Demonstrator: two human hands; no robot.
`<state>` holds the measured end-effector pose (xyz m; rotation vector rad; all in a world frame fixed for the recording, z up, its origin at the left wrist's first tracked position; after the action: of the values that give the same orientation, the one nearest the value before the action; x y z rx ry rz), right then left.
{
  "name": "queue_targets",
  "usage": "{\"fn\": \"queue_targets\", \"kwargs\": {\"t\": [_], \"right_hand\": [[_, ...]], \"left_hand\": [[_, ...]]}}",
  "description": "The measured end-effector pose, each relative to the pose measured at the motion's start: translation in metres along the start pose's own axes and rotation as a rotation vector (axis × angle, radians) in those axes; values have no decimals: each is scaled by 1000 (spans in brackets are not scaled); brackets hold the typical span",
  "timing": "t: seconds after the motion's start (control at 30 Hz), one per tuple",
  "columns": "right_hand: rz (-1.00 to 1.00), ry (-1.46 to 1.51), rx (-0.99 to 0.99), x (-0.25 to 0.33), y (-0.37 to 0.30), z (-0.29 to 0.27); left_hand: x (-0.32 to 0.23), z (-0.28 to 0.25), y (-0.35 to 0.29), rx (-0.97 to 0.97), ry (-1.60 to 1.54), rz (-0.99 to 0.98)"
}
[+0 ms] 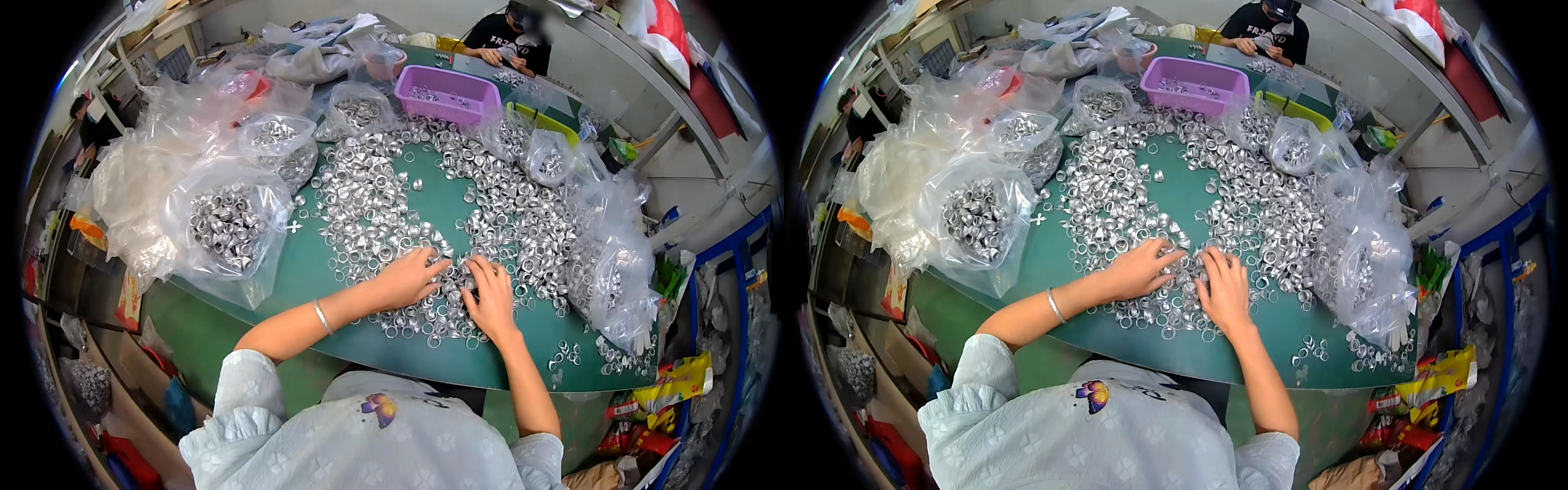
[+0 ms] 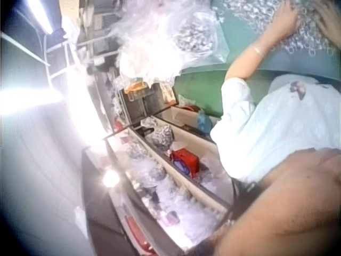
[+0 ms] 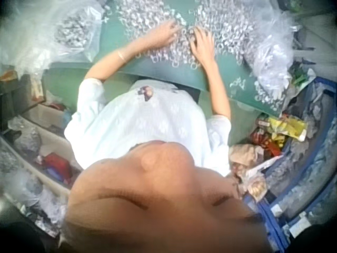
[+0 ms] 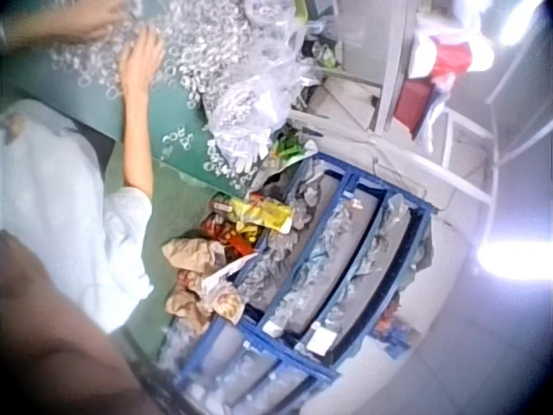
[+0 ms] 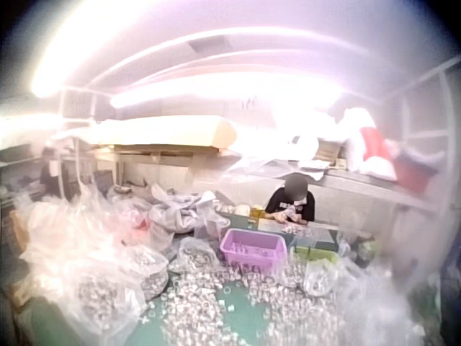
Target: The person sorts through a large pile of small metal rings and components on a green workbench by hand, picking up items to inspect them and placing selected pieces into a purple plastic tray.
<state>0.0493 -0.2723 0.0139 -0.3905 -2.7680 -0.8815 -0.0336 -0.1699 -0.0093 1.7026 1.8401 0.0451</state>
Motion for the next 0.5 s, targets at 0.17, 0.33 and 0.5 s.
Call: {"fn": "queue_targets", "kwargs": {"t": [0.17, 0.33, 0.5], "right_hand": [[69, 37, 12, -6, -26, 1], [76, 125, -60, -7, -43, -26], [242, 220, -146, -30, -49, -43]], "left_hand": [[-6, -7, -16, -103, 2, 42], [-20, -5, -32, -114, -103, 105], [-14, -19, -1, -200, -229, 13]]}}
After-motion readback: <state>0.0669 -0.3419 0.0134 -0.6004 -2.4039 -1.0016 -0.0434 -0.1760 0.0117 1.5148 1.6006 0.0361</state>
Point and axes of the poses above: each hand's wrist, its own y-axis towards the middle knuckle, its own z-axis out of the palm, x = y × z, the point moved 8 cm from there along y, towards the middle knuckle, and after that the axes turned 11 degrees about -x, right-handed, at the moved point
